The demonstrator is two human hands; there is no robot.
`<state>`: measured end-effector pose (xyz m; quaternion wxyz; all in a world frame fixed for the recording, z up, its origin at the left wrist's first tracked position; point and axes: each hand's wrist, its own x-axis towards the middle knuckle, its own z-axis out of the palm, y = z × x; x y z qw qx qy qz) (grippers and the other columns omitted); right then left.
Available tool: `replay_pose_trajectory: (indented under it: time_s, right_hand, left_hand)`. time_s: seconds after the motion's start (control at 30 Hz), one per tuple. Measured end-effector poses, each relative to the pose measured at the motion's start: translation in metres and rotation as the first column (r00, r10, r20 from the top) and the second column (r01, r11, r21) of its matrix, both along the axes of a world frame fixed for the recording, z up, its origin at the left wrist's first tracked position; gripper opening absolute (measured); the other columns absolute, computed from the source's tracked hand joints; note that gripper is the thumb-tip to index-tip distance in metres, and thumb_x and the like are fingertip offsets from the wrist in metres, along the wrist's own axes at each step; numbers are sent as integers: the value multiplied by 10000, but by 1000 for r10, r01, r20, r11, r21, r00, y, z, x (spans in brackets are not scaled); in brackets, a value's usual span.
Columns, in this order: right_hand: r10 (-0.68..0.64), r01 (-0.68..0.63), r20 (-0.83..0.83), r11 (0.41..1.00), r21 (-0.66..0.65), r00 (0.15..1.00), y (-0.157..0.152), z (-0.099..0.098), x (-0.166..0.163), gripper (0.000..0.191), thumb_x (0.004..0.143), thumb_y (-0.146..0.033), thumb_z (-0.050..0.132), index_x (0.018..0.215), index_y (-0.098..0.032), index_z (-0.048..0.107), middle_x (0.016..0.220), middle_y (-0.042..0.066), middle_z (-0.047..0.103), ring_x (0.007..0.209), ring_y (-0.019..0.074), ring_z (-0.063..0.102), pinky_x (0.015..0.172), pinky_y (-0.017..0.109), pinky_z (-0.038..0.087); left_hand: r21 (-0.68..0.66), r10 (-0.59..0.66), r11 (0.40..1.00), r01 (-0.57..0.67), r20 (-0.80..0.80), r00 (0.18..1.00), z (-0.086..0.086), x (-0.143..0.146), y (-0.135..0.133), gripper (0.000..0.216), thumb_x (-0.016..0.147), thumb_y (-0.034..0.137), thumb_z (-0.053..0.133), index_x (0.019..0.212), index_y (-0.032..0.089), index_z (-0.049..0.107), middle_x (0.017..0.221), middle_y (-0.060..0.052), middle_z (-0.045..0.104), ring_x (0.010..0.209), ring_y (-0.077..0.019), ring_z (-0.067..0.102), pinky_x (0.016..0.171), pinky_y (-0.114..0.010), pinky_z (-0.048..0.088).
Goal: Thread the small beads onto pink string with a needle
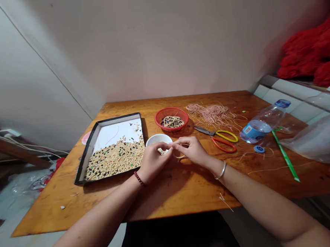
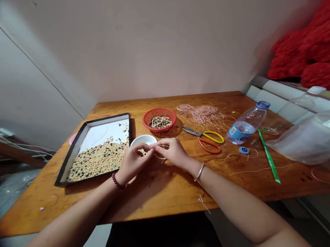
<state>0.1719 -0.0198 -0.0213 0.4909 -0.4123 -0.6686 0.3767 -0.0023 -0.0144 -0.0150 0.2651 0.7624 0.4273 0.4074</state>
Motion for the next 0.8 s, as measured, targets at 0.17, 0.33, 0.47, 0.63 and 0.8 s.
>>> replay_pose_trajectory:
  time_s: [0.17,0.33,0.47,0.63,0.8]
  right_hand:
    - [-31,13,-168,995,-104,985,6,1,-1,341,765,-485,665,695,-158,733,731,68,722,727,180,648,723,294,489]
    - [-92,22,-225,955,-294,970,10,-1,0,405,744,-524,665,697,-126,724,723,64,705,481,79,512,475,214,396]
    - [-82,-48,-287,907,-418,954,9,1,1,451,706,-547,692,822,-113,736,746,67,700,411,40,440,379,181,294]
    - [-102,-113,-379,856,-504,920,8,7,3,412,669,-506,746,770,-107,723,726,63,685,490,47,509,425,164,334]
    - [-106,-190,-476,824,-533,873,10,5,5,374,671,-456,768,760,-98,705,693,37,657,502,45,507,440,168,341]
  left_hand:
    - [-84,-7,996,21,162,987,2,1,1,211,813,370,641,843,184,738,840,-51,733,748,-165,670,561,-210,504]
    - [-150,83,988,-40,292,953,3,-2,4,233,785,387,673,828,168,740,842,-75,731,761,-183,676,591,-229,517]
    - [-149,121,986,-72,351,929,4,-3,5,244,767,386,690,829,151,717,866,-87,717,785,-182,666,636,-248,530]
    - [-48,160,987,-153,379,911,5,-4,3,217,787,366,675,850,161,647,823,-50,651,740,-137,609,620,-222,515]
    - [6,141,987,-160,442,886,8,-3,-1,210,795,344,670,869,175,571,821,-24,596,721,-115,578,604,-198,499]
